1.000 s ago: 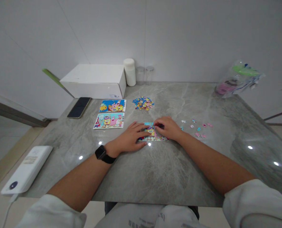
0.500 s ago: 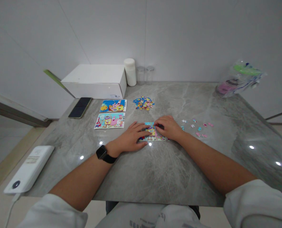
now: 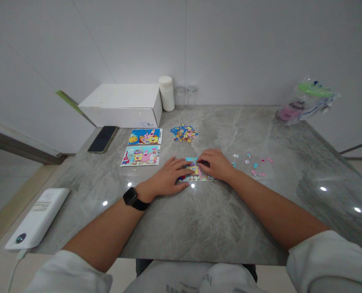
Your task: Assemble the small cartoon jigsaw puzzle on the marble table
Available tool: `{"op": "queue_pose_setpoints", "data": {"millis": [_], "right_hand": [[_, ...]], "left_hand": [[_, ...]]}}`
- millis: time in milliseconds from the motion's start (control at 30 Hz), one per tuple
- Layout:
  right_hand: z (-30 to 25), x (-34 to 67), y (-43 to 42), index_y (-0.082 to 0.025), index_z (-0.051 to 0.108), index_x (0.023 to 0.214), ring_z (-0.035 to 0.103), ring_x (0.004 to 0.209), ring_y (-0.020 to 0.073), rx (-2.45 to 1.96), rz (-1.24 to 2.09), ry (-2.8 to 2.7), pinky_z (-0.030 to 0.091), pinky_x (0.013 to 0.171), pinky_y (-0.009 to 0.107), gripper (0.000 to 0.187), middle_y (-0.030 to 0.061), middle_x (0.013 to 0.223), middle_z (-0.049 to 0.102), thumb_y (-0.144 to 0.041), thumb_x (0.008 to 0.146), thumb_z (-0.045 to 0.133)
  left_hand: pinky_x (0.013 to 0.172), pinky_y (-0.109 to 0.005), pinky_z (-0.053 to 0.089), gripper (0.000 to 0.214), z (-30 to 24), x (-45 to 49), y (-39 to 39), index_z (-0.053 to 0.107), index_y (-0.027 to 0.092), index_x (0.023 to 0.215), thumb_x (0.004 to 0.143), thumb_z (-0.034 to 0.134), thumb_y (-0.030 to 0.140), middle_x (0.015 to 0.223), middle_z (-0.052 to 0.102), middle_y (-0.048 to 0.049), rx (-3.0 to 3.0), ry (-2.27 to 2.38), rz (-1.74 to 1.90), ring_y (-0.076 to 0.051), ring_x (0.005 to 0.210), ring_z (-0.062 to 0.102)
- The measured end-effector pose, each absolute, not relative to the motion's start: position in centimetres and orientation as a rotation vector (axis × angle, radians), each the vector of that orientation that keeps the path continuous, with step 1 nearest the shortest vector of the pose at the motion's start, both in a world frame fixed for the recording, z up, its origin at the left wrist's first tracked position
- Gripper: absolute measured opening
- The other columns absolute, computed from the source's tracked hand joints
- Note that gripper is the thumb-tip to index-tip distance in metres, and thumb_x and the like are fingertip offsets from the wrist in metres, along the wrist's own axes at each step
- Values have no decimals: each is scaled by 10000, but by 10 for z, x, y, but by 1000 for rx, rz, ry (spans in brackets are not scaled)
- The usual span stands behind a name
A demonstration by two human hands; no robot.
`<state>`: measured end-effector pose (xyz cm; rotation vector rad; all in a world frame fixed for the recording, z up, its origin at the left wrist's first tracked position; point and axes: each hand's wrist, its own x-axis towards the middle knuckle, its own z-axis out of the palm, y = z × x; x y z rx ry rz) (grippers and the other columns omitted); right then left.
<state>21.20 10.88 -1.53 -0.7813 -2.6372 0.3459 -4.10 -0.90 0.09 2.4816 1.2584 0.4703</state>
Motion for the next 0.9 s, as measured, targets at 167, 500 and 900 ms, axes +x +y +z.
{"op": "queue_pose_setpoints", "data": {"millis": [167, 500, 900], "right_hand": [[-15, 212, 108, -235, 791, 996, 658, 948, 236, -752, 315, -2631, 387, 902, 390, 121, 59, 948, 753, -256, 956, 679], [-12, 213, 107, -251, 818, 1004, 650, 970, 244, -714, 296, -2655, 402, 894, 398, 143, 72, 976, 742, -270, 961, 683], [-11, 214, 108, -252, 806, 1026, 646, 1032, 265, -683, 295, -2664, 438, 930, 419, 147, 85, 1073, 747, -278, 959, 677]], "left_hand": [[1308, -624, 213, 486, 3, -40, -9, 640, 350, 1444, 966, 685, 428, 1610, 517, -72, 2473, 1274, 453, -322, 1512, 435], [1307, -625, 218, 483, 4, -40, -9, 646, 351, 1437, 962, 689, 426, 1598, 531, -74, 2470, 1266, 471, -324, 1507, 445], [1308, -624, 217, 492, 3, -40, -9, 633, 358, 1451, 966, 682, 426, 1596, 532, -72, 2474, 1264, 475, -317, 1498, 456]]}}
